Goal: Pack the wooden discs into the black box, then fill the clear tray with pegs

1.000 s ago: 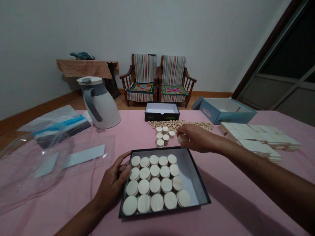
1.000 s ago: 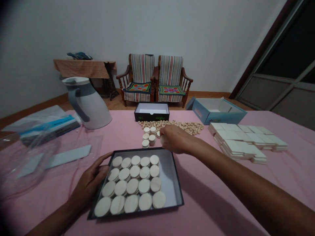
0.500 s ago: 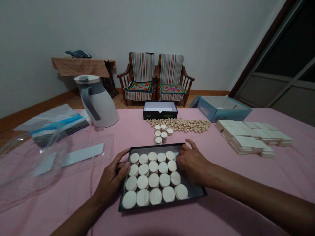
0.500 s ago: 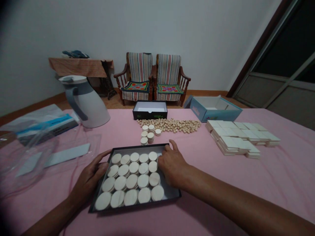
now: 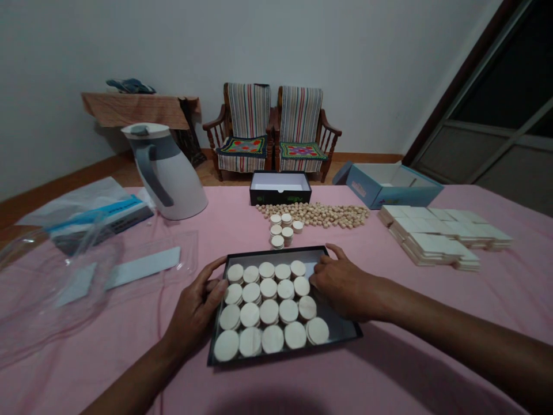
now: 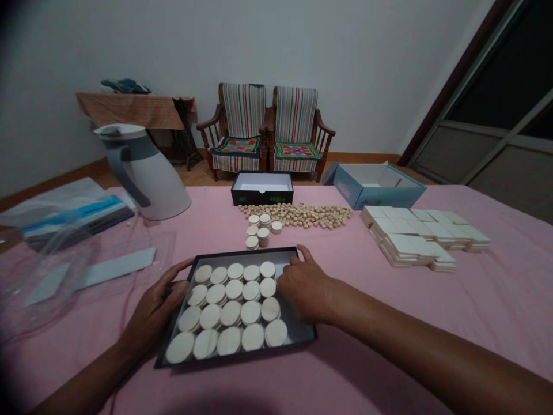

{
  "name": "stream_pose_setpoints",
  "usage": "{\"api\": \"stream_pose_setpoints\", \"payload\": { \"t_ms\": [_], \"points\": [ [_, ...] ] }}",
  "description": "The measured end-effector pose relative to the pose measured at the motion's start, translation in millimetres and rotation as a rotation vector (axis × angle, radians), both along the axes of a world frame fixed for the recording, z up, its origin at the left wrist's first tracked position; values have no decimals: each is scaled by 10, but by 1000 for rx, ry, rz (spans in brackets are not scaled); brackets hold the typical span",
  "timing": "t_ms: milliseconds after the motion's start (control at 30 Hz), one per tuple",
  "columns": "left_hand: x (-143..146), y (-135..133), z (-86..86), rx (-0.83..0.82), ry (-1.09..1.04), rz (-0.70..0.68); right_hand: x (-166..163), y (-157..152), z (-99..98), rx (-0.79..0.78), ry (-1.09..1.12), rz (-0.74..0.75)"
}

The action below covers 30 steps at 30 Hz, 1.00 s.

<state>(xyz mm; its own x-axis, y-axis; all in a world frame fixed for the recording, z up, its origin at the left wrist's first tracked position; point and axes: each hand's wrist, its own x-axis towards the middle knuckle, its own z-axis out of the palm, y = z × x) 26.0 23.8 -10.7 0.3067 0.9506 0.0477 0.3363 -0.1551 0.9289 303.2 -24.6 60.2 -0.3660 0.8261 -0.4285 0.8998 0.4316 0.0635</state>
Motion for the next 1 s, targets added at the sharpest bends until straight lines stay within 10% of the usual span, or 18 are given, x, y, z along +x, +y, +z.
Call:
{"api": "stream_pose_setpoints", "payload": {
  "t_ms": [533,767,1000],
  "points": [
    [13,-3,21,11,23,15,97,-136,180,-93,89,37],
    [7,7,23,6,16,5,362,441,508,270,196,-328],
    [1,5,-15,-34,-1,-14,429,1166,68,289,194,-295]
  ]
}}
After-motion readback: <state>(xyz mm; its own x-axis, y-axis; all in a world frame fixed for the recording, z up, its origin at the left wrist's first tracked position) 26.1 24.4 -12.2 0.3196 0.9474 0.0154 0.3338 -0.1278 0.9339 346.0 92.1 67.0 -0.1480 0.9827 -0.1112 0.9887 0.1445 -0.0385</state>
